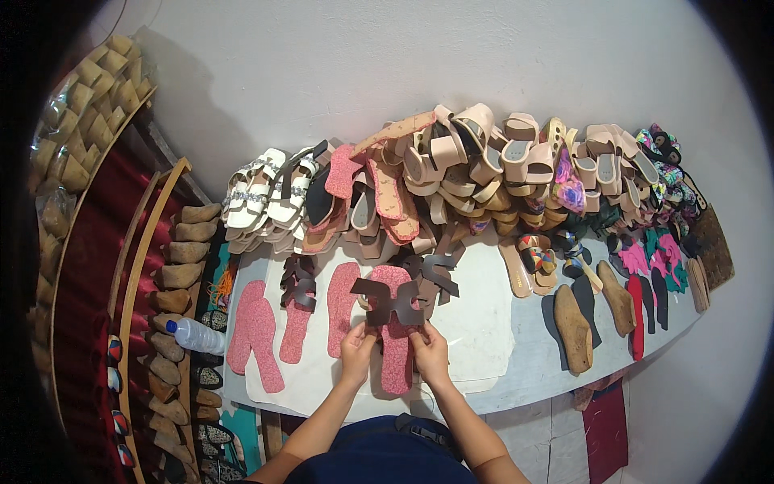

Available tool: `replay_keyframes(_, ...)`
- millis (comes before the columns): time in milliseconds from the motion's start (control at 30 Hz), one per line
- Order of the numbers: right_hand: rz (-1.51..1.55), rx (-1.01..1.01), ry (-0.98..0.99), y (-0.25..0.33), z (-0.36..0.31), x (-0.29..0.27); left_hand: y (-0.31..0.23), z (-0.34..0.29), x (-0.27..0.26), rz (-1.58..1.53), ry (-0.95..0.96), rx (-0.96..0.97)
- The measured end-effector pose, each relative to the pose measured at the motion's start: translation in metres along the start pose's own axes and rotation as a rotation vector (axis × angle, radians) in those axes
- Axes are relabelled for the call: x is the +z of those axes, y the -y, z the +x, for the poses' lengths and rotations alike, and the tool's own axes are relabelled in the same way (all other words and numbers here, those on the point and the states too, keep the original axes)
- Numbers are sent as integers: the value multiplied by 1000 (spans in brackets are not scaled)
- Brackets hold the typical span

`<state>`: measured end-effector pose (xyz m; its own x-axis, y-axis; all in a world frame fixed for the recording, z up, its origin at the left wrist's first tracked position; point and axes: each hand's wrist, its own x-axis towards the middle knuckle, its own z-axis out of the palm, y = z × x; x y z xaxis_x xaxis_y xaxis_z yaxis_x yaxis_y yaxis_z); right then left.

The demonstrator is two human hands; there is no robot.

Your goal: Assemble sandal components by placing the upper strap onto the pink insole.

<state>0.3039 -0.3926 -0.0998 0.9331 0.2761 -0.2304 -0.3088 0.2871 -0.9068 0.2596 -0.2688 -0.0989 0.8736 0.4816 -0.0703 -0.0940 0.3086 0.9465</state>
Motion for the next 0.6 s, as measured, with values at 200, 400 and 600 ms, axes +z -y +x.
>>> replay_keyframes(200, -112, -103, 8, -8, -1, 6, 9, -1, 3, -98, 0, -66)
replay_keyframes(400, -100, -69, 86, -1, 0, 9, 9, 2, -1, -236, -82, -65)
replay_keyframes(600, 3, 71, 103, 2, 3, -2, -7, 12, -11, -116, 249, -241)
